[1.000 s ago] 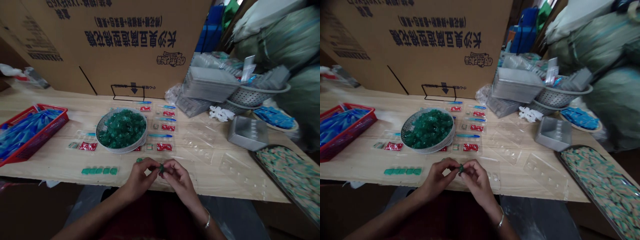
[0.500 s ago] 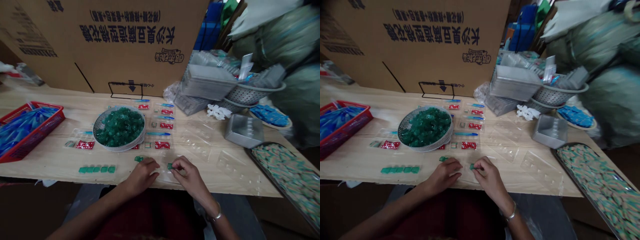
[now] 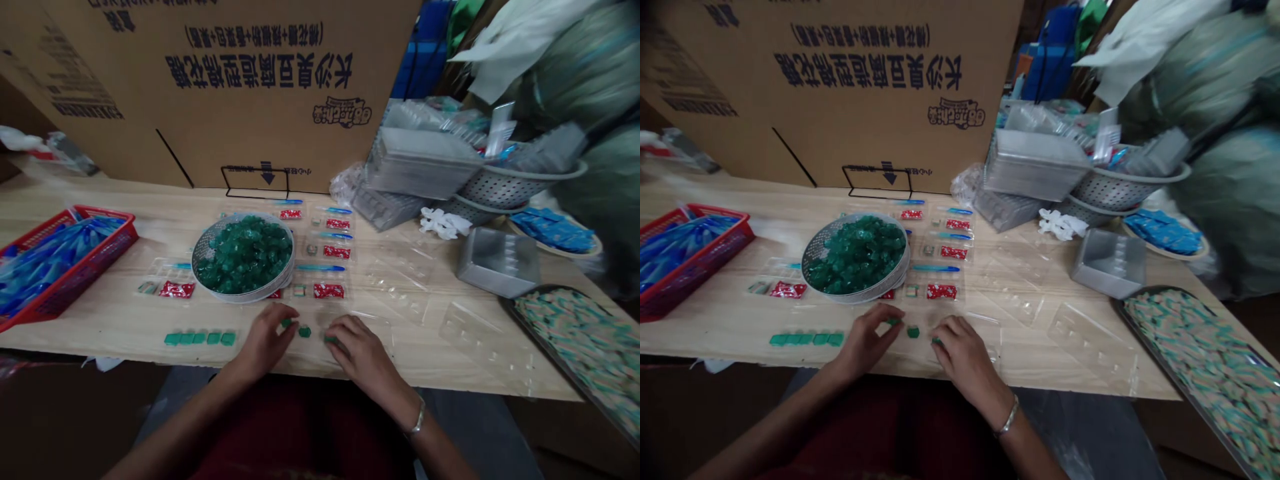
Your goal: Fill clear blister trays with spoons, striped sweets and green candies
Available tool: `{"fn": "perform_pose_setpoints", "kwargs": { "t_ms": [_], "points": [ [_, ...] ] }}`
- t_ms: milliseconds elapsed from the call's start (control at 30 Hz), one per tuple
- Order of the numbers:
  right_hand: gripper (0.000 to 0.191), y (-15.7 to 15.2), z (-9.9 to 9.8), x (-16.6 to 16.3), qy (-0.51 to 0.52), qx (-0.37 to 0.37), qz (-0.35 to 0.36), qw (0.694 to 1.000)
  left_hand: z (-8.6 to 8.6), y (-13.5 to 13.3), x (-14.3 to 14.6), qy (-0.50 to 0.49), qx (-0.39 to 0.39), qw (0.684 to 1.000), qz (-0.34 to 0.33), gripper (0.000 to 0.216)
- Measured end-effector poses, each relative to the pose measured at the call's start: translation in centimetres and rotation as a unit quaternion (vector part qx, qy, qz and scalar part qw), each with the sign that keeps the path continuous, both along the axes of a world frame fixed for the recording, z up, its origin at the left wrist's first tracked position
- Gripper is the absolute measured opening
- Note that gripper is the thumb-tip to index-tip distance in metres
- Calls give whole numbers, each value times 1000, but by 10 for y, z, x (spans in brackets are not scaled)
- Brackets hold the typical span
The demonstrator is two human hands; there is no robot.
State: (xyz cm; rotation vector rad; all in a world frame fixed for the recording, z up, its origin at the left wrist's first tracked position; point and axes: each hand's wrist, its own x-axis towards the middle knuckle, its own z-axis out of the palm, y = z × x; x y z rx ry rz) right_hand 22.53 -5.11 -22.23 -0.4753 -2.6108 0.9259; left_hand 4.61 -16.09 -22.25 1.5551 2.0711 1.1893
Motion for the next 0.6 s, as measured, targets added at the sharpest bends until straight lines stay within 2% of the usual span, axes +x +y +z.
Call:
{"fn": "perform_pose_setpoints", "kwargs": {
  "t_ms": [100,200,267,333,433,533,600],
  "points": [
    [11,-5,3,-16,-8,50,10,999,7,-6,-13,-40,-4,998,52,10],
    [10,-10,2,-36,-53,101,35,993,10,-9,-15,-55,-14,997,61,8],
    [12,-12,2,-44,-55,102,35,993,11,-11,-11,-63,-27,996,59,8],
    [15,-12,1,-45,-25,56,20,998,10,-11,-5,-103,-46,992,51,9],
    [20,-13,3,-38,29,-62,-17,997,8,-7,5,-232,-64,971,9,15],
    [22,-14,4,-32,75,-180,-49,980,6,1,12,-360,-42,931,-33,16],
    [18,-14,3,-30,98,-257,-70,959,7,7,16,-403,-29,914,-44,18]
  ]
}}
